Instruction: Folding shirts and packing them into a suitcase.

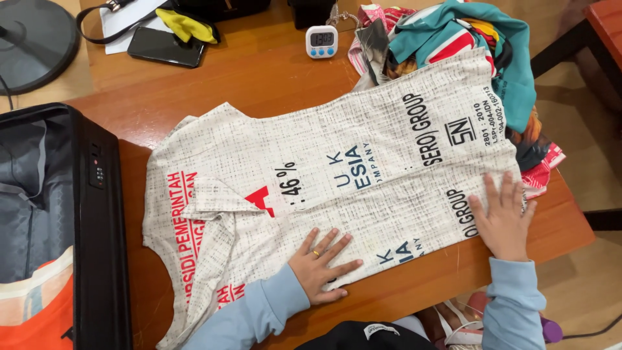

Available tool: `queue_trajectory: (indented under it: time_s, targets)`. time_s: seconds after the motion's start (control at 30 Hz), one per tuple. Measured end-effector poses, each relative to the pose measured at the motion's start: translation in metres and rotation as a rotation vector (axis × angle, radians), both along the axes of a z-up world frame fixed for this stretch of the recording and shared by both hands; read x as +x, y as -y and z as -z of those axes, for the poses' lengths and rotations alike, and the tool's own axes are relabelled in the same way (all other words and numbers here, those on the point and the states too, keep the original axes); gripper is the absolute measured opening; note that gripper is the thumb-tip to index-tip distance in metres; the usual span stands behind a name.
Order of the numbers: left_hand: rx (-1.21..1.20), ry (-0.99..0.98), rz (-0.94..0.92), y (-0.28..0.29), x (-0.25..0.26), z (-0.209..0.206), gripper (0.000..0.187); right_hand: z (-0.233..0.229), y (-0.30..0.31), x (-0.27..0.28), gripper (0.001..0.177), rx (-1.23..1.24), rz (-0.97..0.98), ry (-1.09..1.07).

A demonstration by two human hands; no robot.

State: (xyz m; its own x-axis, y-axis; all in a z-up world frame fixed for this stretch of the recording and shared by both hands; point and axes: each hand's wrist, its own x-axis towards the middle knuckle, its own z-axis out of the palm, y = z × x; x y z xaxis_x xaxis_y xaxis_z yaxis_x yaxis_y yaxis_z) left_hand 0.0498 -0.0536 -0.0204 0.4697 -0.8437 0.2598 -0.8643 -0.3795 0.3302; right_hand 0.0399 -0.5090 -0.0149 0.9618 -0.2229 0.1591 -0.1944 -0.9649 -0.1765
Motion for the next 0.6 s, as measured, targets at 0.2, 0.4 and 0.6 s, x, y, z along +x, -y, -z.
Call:
queue_trajectory:
  time_s: [0.2, 0.4, 0.6]
  targets:
    - [0.005, 0.064, 0.022, 0.003, -0.004, 0.010, 0.063, -0.015, -0.020, -0.005, 0.078, 0.061, 0.215, -0.011]
    - [0.178, -0.156, 0.090, 0.011, -0.018, 0.020, 0.058, 0.003, -0.084, -0.006, 0.075, 0.221, -0.405, 0.225]
    - [-0.025, -0.028, 0.018, 0.028, -0.002, -0.001, 0.061, 0.010, -0.063, -0.003, 0.075, 0.076, -0.308, 0.225]
